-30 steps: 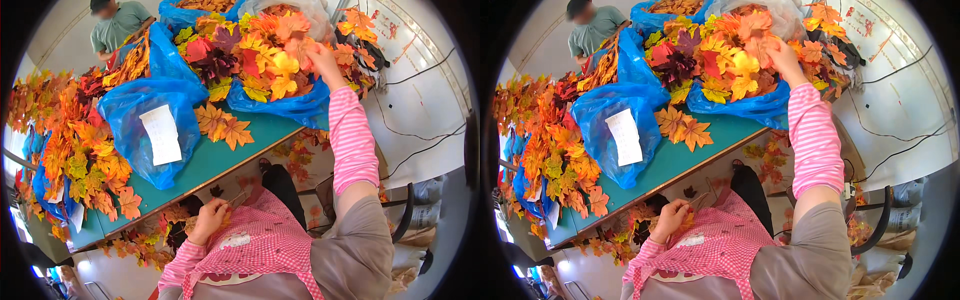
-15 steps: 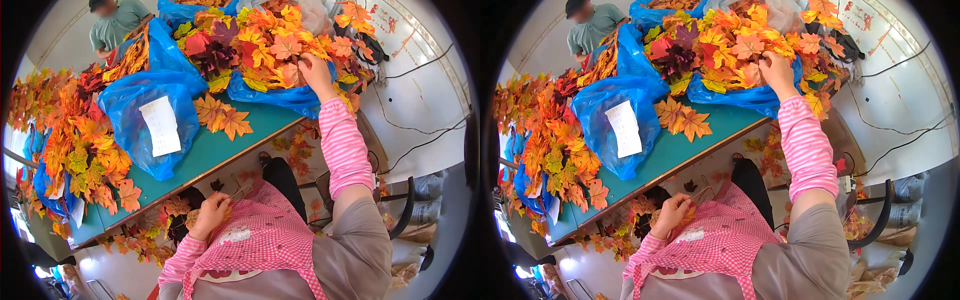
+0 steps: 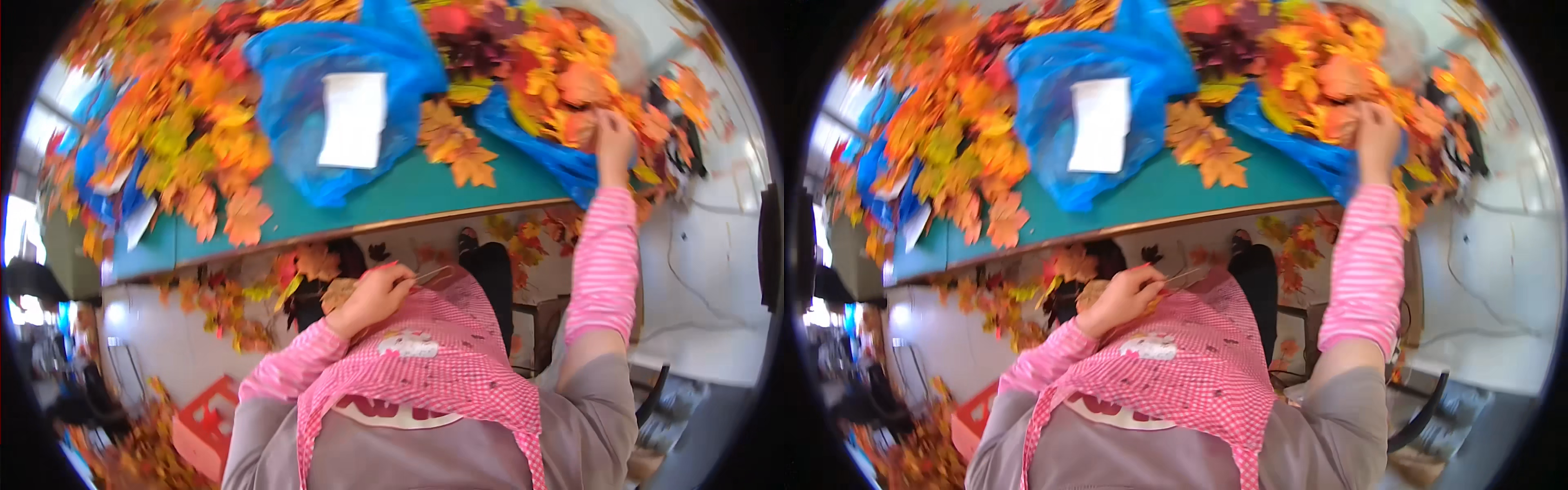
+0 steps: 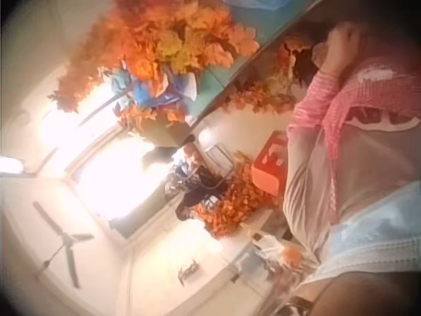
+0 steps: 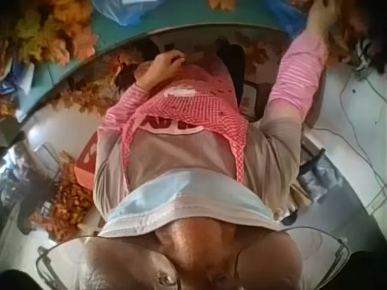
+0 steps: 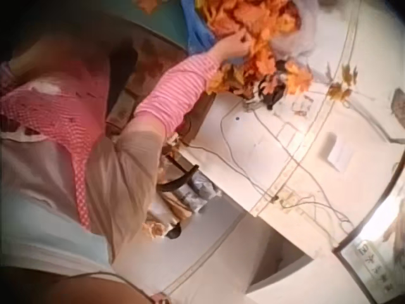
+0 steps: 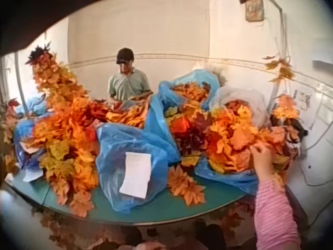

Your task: Assembling artificial autumn-themed vines by manually attaching plastic leaves to a flexible stem.

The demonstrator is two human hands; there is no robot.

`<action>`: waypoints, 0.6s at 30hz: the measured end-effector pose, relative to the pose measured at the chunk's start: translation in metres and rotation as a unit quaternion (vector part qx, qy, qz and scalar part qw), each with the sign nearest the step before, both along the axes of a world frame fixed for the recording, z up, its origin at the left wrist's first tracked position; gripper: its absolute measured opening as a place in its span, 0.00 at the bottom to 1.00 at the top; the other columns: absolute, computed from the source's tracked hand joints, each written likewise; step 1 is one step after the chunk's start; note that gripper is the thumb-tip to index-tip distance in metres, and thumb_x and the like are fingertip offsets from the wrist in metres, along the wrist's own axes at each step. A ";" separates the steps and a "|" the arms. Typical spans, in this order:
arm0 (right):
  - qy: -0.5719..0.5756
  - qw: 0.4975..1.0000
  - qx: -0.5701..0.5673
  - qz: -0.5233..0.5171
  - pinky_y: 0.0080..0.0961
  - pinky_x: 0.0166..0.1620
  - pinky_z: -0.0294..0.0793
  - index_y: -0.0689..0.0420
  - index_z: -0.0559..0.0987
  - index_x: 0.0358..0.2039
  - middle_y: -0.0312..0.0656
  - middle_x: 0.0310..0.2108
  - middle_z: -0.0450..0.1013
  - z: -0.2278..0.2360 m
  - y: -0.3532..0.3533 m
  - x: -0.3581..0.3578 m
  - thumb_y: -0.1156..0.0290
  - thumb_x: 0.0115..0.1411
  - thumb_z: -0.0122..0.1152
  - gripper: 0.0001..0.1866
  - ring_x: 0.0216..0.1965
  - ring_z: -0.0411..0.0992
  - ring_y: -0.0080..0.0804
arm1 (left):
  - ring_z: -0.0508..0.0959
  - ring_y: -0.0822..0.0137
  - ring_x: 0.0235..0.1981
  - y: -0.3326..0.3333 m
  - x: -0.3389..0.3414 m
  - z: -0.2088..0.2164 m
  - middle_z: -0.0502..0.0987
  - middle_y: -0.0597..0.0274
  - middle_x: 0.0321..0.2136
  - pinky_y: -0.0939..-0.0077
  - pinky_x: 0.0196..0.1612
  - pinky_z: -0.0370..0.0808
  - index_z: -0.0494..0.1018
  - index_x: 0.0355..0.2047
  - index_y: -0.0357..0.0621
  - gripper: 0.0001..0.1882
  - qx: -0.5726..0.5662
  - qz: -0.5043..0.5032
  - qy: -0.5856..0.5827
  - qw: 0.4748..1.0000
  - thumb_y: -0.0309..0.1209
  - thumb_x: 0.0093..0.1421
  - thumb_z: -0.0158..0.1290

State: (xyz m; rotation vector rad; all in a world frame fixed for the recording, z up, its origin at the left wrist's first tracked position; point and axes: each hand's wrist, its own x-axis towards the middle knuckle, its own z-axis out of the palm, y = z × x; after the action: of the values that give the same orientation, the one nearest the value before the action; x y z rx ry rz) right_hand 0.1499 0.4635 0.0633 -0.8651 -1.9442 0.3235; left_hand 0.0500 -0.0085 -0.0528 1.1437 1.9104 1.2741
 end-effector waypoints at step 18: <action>-0.073 0.892 -0.029 0.446 0.32 0.51 0.71 0.58 0.74 0.30 0.44 0.45 0.75 0.021 -0.228 -0.022 0.77 0.54 0.60 0.04 0.52 0.71 0.40 | 0.80 0.51 0.27 -0.010 -0.013 0.042 0.79 0.51 0.24 0.62 0.32 0.76 0.78 0.33 0.39 0.08 -0.023 0.075 0.142 0.987 0.29 0.58 0.53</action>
State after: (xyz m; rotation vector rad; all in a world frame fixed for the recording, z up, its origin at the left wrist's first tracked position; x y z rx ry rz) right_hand 0.1275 0.2359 0.0840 0.0408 -2.3878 0.8680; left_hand 0.0366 -0.0189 -0.0112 1.2313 2.2606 1.1872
